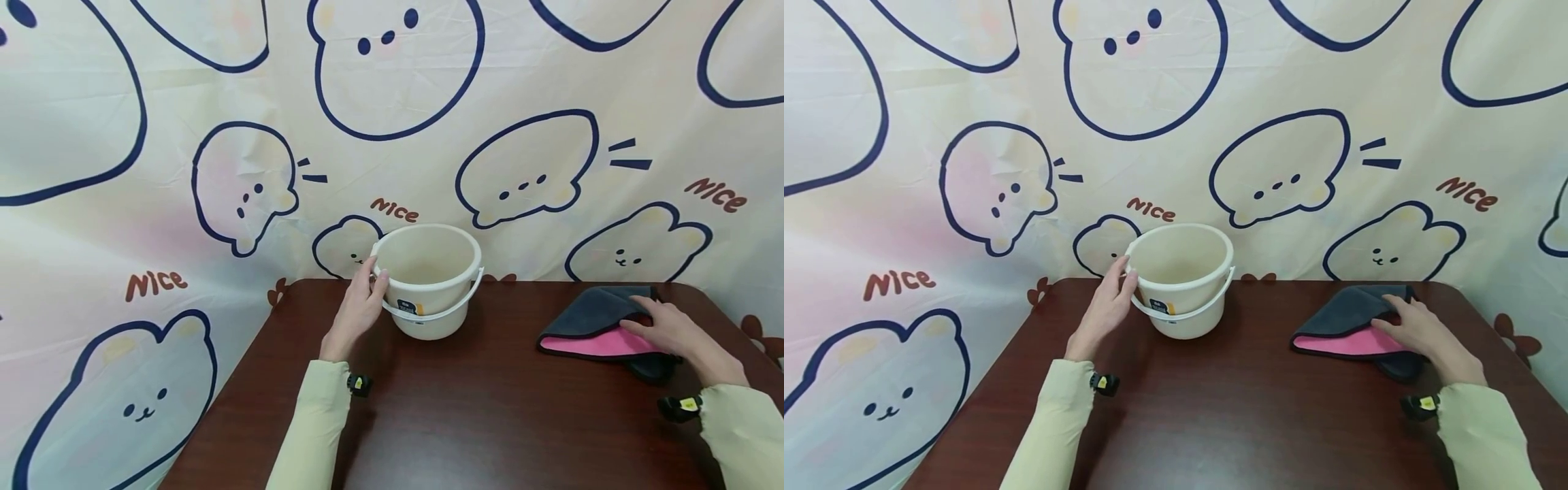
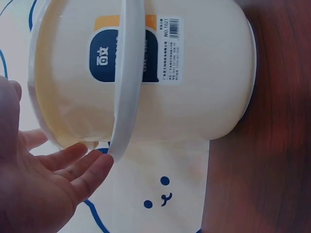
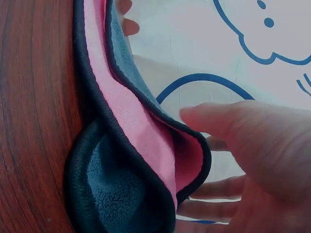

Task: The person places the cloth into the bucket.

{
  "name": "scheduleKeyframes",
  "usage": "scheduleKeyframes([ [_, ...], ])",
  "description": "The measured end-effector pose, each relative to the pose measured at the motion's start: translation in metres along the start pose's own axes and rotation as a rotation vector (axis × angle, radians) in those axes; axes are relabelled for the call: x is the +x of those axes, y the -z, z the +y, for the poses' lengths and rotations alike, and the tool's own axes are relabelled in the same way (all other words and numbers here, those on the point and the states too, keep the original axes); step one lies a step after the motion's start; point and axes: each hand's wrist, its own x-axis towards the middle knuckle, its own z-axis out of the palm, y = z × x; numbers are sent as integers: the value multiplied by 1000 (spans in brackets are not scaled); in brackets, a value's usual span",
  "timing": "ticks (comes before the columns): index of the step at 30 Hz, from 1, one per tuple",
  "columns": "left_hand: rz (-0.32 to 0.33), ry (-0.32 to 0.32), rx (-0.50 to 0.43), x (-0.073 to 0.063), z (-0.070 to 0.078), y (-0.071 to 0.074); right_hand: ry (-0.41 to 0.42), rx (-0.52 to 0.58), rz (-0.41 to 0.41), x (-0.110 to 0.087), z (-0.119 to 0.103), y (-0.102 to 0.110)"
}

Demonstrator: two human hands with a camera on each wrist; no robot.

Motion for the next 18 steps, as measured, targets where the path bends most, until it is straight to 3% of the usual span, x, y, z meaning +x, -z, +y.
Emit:
scheduleKeyframes([
  [3,2,35,-15,-1,1,-3,8,8,-30,0,0,-3],
  [11,16,42,-20,0,3,-8,89,3,-87,0,-4,-11],
  [18,42,73,-49,1,7,-10,109,-30,-60,2,-6,-15],
])
